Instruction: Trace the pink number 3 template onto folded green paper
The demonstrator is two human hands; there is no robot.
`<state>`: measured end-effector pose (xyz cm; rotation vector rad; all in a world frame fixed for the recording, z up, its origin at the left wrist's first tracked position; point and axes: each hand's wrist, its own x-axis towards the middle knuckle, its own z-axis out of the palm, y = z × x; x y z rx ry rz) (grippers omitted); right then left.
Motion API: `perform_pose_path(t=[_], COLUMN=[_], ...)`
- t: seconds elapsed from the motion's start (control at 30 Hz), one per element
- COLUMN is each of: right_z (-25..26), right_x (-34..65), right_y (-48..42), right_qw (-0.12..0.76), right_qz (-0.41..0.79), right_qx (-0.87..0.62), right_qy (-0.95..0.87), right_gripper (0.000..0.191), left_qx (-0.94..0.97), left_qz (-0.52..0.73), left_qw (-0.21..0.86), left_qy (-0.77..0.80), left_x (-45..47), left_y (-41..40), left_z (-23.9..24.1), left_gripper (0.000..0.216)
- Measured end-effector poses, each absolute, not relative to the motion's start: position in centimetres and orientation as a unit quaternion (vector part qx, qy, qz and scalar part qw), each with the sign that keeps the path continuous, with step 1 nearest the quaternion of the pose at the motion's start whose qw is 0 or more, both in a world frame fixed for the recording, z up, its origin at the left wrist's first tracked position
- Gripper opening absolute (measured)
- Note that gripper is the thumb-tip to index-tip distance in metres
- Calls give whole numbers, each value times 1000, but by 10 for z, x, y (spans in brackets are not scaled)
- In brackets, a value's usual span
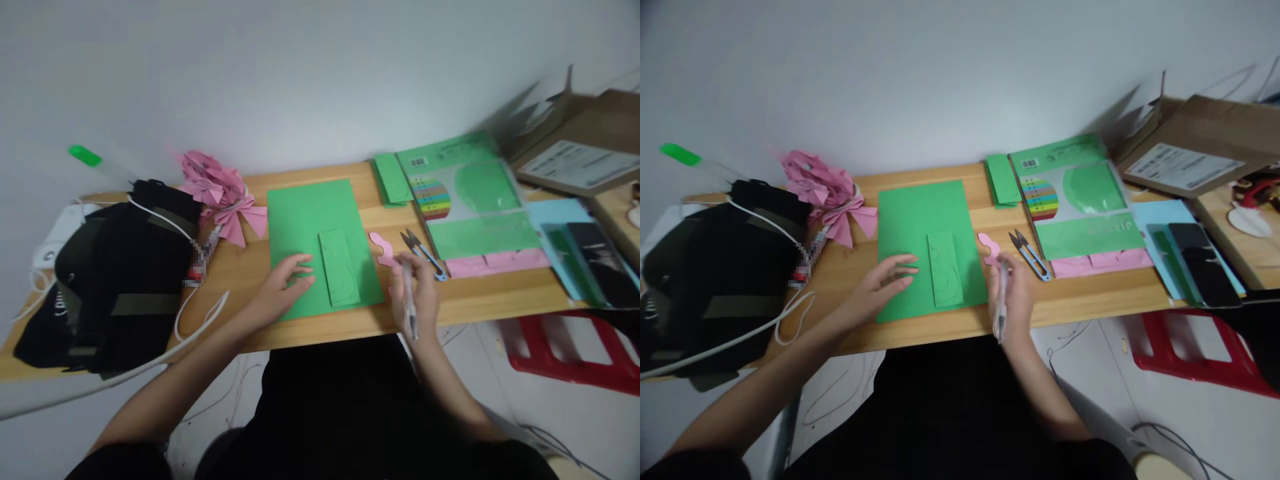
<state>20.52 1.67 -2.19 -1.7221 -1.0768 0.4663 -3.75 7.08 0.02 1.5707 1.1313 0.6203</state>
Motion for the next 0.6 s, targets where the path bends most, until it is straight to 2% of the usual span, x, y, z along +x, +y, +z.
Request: perform_pose_path(t=[0.13, 0.27, 0.43, 0.6], right_z=[-23, -35, -49, -53], right_x=[174, 165, 172, 174], right_y=[19, 21, 25, 28], right_qw=[507, 514, 543, 568], right_qz=[311, 385, 437, 458], right_qx=[-646, -602, -576, -567], right_qy=[-478, -475, -426, -382], right_gripper=[28, 24, 26, 29], left_qx=[526, 420, 364, 397], left_qz=[288, 315, 320, 286], left_qw=[619, 671, 679, 648], left_qy=[507, 524, 551, 584], left_x=[-23, -10, 0, 10], left_y=[53, 49, 54, 62], left_z=[0, 4, 6, -2], left_gripper=[51, 51, 40, 31])
